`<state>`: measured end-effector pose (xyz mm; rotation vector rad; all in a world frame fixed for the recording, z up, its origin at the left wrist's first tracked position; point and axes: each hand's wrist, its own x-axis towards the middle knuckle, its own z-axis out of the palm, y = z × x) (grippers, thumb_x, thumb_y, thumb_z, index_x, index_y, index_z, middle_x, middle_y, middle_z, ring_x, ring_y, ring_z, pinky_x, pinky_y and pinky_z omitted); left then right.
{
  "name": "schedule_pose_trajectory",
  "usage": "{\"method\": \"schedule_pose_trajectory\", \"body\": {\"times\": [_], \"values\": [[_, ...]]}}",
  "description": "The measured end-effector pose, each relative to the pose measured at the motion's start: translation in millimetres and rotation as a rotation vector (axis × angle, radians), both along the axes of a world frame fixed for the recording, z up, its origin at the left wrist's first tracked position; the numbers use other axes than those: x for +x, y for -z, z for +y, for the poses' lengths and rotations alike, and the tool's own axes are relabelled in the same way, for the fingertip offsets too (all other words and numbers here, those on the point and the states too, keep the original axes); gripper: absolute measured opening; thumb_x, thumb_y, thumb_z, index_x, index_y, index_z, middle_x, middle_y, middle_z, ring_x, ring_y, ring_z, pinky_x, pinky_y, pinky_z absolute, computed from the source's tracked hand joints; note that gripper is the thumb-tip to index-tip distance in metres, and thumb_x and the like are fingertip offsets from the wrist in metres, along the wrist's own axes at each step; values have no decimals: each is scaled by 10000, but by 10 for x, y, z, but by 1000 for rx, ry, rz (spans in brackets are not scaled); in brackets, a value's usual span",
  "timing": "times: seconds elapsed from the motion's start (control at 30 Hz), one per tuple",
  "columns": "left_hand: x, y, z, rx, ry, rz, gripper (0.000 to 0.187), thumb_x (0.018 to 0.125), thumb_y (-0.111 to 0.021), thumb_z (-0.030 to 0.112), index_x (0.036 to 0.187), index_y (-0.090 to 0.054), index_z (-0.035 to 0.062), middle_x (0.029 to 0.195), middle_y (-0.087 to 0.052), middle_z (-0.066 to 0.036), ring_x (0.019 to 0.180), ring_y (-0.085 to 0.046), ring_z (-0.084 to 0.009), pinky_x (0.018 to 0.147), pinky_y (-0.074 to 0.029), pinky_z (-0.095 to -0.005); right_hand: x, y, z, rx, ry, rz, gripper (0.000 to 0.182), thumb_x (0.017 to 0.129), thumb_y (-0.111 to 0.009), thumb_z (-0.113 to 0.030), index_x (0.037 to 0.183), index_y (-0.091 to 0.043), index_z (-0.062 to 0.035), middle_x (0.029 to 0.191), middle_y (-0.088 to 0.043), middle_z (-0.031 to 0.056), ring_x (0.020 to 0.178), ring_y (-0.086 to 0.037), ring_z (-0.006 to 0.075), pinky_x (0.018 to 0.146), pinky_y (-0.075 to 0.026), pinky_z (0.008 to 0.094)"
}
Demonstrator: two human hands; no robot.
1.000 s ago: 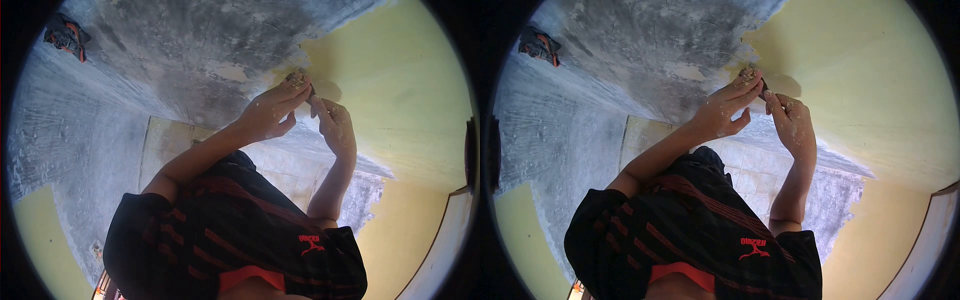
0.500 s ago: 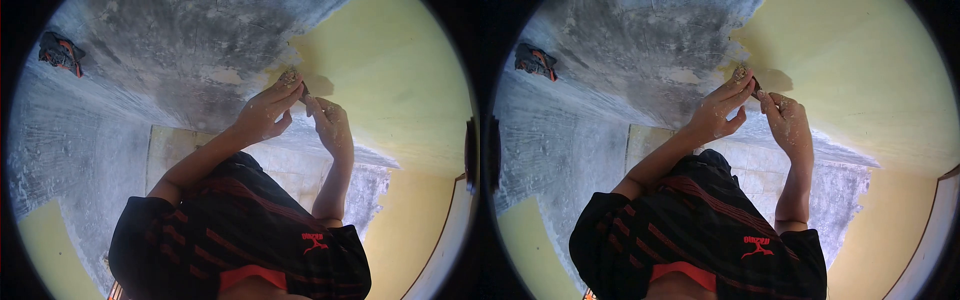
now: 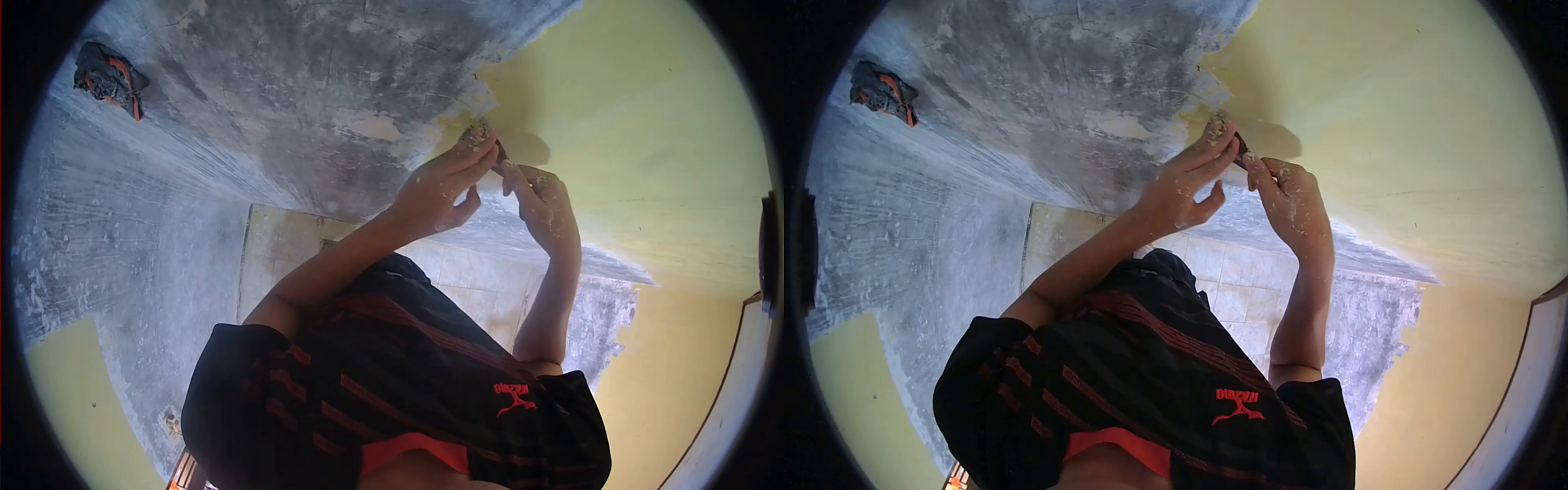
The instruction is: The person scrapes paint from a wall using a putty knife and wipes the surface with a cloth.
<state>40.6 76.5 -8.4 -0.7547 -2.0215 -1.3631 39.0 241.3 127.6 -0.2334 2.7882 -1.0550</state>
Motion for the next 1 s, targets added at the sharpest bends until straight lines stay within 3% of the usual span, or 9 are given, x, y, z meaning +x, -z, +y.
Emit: {"method": "schedule_pose_trajectory", "body": {"times": [0.1, 0.17, 0.23, 0.33, 0.53, 0.63, 0.77, 0.9, 1.0], "values": [[-13, 29, 4, 51, -47, 18, 686, 826, -693, -33, 1497, -551, -9, 1635, -460, -195, 1462, -501, -415, 1205, -443, -487, -38, 117, 4, 36, -52, 160, 438, 1080, -624, -309, 815, -630, 40, 621, -487, 72, 621, -451, 123, 586, -409, 344], [-29, 34, -21, 31, -47, 24, 678, 828, -691, -36, 1492, -558, -8, 1628, -469, -195, 1459, -505, -413, 1203, -446, -487, -9, 52, -47, 26, 24, -39, 425, 1080, -619, -312, 854, -652, 46, 646, -551, 94, 633, -507, 158, 613, -444, 369], [-2, 42, -28, 7, -48, 17, 670, 830, -689, -39, 1488, -564, -7, 1621, -479, -194, 1456, -509, -412, 1201, -448, -488, 9, 81, 4, 2, -8, -9, 413, 1081, -610, -312, 896, -672, 51, 687, -599, 122, 653, -535, 183, 636, -463, 381], [6, 76, 14, 17, -47, -28, 663, 834, -688, -36, 1486, -567, -7, 1615, -487, -196, 1448, -518, -409, 1200, -449, -485, -47, 157, -116, -72, -86, 179, 404, 1088, -593, -311, 926, -678, 50, 704, -600, 130, 662, -521, 166, 634, -458, 367], [27, 67, -28, -10, -4, 0, 676, 826, -696, -36, 1487, -559, -13, 1620, -476, -207, 1433, -532, -404, 1203, -444, -492, -31, 92, 78, 47, 18, -79, 465, 1091, -589, -338, 821, -650, 36, 656, -547, 64, 635, -486, 142, 614, -432, 339], [-6, 115, 11, 34, -60, -1, 661, 824, -697, -41, 1473, -572, -17, 1629, -463, -208, 1447, -518, -399, 1199, -448, -493, -14, 254, -77, 1, -34, 109, 464, 1089, -592, -342, 806, -658, 21, 654, -550, 58, 633, -483, 127, 601, -414, 332], [-1, 143, 7, -53, -31, 10, 653, 806, -698, -55, 1450, -592, -23, 1631, -461, -207, 1460, -504, -403, 1198, -451, -485, -8, 252, 172, -31, 59, -97, 467, 1081, -600, -335, 858, -667, 70, 674, -617, 148, 634, -543, 208, 662, -484, 378], [-9, 151, -13, -1, -88, 45, 655, 791, -700, -62, 1437, -601, -27, 1623, -472, -209, 1461, -502, -411, 1190, -459, -478, -7, 425, -27, -103, -17, 164, 479, 1077, -617, -354, 812, -676, 41, 655, -591, 107, 616, -509, 150, 601, -434, 351], [-10, 155, -68, -52, -59, 12, 650, 794, -699, -58, 1436, -601, -28, 1628, -467, -211, 1466, -497, -411, 1185, -460, -484, 15, 353, 78, -73, 43, 27, 469, 1074, -617, -346, 834, -675, 54, 665, -610, 138, 624, -541, 178, 619, -457, 373]]}}
